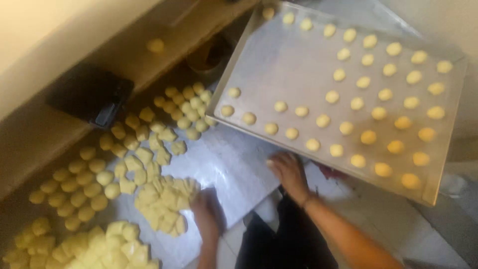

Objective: The person is rolling small portions of dough into uniform balls and placing them onto a metal baking tray.

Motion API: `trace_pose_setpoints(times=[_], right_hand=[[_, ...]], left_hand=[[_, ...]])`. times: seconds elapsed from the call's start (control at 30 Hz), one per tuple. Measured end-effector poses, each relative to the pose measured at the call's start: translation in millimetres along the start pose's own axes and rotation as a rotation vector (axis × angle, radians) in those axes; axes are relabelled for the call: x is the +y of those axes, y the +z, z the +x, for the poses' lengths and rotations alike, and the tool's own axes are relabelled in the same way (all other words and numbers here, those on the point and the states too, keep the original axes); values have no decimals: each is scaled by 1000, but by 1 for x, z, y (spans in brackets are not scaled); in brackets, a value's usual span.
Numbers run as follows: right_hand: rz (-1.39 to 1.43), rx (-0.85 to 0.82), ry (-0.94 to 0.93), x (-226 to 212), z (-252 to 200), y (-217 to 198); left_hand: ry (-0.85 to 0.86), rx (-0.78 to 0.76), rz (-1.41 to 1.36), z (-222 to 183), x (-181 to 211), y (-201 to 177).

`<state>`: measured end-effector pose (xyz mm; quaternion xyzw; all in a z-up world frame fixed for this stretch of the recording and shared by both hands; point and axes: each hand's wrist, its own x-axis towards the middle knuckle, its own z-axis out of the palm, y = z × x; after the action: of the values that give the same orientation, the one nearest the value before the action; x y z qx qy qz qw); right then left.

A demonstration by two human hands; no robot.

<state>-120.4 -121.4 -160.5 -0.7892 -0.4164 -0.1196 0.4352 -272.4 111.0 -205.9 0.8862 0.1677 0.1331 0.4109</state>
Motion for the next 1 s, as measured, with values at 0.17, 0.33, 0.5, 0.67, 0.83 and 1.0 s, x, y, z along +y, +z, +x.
trace_pose_setpoints(times=[0.17, 0.33, 0.5, 0.67, 0.83, 1.0], right_hand=[[-42, -17, 171, -49, 16, 2], [-183, -56, 27, 1, -21, 17], [-93, -66, 144, -44, 4, 8], [-258, -97, 94, -13, -26, 26], [-77, -105, 120, -66, 12, -10], [-93, -83, 134, -71, 4, -9]], left_hand=[[177, 131, 156, 0, 48, 11], [-370, 179, -781, -4, -44, 31], [224, 150, 99, 7, 30, 11], [32, 237, 71, 4, 13, 8], [231, 112, 30, 11, 41, 1], [214, 85, 43, 9, 85, -19]])
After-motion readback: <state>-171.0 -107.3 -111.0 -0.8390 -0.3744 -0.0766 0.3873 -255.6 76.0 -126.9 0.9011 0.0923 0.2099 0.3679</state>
